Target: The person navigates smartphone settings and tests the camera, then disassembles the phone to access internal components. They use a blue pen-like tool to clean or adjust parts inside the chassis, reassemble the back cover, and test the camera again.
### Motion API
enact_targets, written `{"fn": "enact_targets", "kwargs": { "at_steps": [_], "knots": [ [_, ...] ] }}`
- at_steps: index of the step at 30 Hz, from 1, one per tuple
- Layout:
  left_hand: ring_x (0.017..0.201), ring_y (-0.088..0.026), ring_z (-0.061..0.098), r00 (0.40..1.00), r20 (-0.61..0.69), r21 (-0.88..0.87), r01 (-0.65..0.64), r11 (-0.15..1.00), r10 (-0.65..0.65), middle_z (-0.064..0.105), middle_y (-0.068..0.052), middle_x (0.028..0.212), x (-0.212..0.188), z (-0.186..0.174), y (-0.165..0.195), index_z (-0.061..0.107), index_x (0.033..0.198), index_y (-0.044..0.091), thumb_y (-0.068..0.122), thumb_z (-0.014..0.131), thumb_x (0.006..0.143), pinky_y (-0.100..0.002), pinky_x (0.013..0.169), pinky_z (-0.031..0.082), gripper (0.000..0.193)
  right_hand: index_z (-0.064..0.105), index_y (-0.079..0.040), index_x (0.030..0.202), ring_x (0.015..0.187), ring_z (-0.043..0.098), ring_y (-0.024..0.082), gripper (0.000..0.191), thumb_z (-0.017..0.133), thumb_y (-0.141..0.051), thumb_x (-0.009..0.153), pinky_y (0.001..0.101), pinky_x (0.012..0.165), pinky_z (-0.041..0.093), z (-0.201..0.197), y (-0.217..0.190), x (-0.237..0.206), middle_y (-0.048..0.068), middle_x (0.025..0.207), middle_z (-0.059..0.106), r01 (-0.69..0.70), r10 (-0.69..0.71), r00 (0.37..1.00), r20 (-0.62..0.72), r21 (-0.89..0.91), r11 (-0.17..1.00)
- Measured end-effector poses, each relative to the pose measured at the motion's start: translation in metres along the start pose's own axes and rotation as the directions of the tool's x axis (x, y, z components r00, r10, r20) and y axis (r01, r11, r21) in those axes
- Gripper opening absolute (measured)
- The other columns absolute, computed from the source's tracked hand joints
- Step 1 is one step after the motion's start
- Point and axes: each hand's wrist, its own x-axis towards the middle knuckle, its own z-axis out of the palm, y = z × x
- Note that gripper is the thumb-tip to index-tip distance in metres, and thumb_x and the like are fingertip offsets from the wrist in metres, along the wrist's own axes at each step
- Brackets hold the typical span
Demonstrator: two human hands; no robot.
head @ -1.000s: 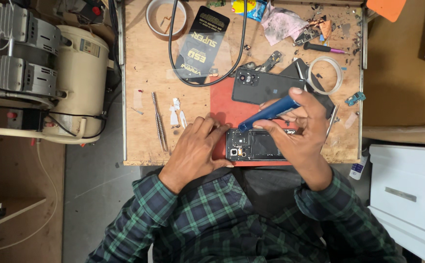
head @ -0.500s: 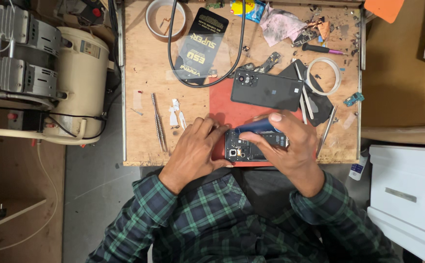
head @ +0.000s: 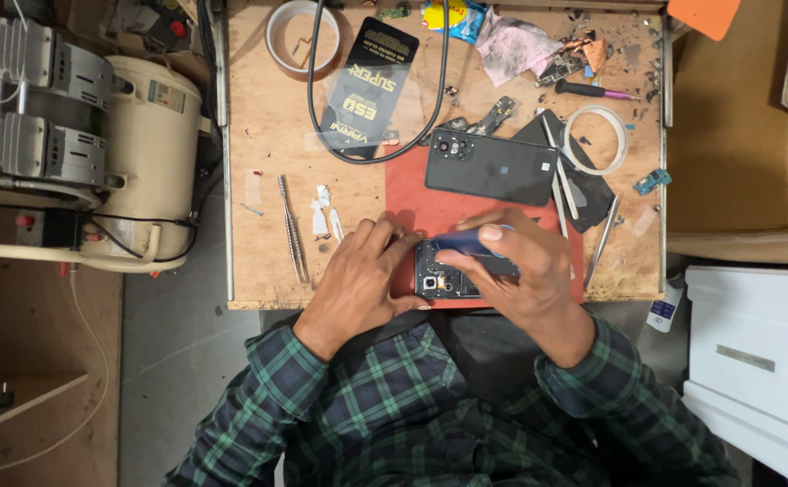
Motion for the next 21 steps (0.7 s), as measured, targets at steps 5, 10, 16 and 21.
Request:
{"fn": "enact_targets", "kwargs": {
  "at_steps": [5,10,16,21],
  "knots": [
    [0.110,-0.033,0.054,1.000,-0.028,-0.021,-0.004,1.000,0.003,0.057,-0.012,0.115,0.000,-0.001,0.003,0.065,0.128,0.002,0.040,0.093,0.056,-0.045,0.095,0.047,0.086,0.031,-0.017,0.148,0.093,0.077,0.030,0.079,0.083,0.003,0.092,0.0356,0.075,0.065,-0.002,-0.004,-0.003,0.019,0.108,0.070,-0.132,0.127,0.991,0.050,0.132,0.982],
    [0.111,-0.034,0.054,1.000,-0.027,-0.036,-0.013,0.999,0.012,0.057,-0.011,0.115,0.000,0.000,0.004,0.063,0.132,0.002,0.038,0.092,0.057,-0.045,0.096,0.046,0.088,0.010,-0.017,0.162,0.099,0.074,0.026,0.081,0.066,0.006,0.108,0.0353,0.086,0.066,-0.031,0.011,-0.004,0.020,0.117,0.068,-0.347,0.380,0.925,-0.017,0.370,0.862],
    [0.106,-0.035,0.053,1.000,0.014,-0.030,-0.018,0.999,0.019,0.057,-0.013,0.114,0.003,-0.011,0.012,0.061,0.137,0.000,0.038,0.090,0.062,-0.046,0.092,0.045,0.089,0.030,-0.006,0.165,0.073,0.061,0.025,0.076,0.073,0.003,0.103,0.0372,0.067,0.054,-0.121,0.072,-0.016,0.017,0.093,0.065,-0.626,0.607,0.780,-0.156,-0.236,0.743],
    [0.101,-0.031,0.063,0.982,-0.138,-0.275,-0.164,0.947,0.130,0.067,-0.010,0.112,0.001,-0.043,0.046,0.069,0.125,0.002,0.026,0.083,0.082,-0.041,0.089,0.051,0.051,0.050,-0.006,0.160,0.074,0.060,0.027,0.075,0.079,-0.009,0.092,0.0409,0.071,0.051,-0.144,0.135,-0.053,0.014,0.084,0.061,-0.641,0.700,0.709,-0.087,-0.493,0.588]
  ]
}}
